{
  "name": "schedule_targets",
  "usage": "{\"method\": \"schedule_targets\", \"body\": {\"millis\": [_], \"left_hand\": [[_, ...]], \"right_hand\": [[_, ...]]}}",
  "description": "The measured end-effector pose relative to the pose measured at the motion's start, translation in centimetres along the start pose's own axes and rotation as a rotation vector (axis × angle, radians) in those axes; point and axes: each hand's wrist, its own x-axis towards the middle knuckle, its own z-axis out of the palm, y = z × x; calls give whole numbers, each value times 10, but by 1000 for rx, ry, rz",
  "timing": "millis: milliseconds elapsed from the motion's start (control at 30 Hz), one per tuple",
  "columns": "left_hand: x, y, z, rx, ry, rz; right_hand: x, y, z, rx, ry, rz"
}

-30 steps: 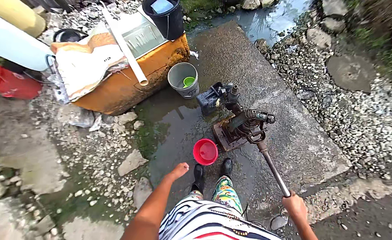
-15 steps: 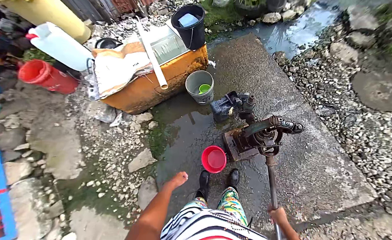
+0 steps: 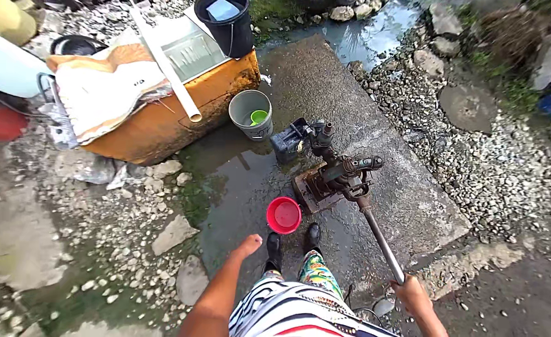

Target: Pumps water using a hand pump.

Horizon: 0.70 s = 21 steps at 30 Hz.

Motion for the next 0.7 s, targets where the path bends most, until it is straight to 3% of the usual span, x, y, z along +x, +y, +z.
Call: {"method": "schedule_targets", "body": {"millis": [67, 267, 400, 567, 700], "left_hand": [[-6, 3, -2, 23, 5, -8], [-25, 4, -6, 16, 69, -71], [-35, 2, -6, 23, 83, -85], [-39, -14, -2, 15, 73, -80], [-32, -27, 2, -28, 40, -75]], "right_hand": [[41, 12, 28, 15, 29, 35], [144, 35, 42, -38, 96, -88], [189, 15, 67, 31, 50, -16], [192, -6, 93, 235, -219, 6], [124, 4, 109, 267, -199, -42]]}}
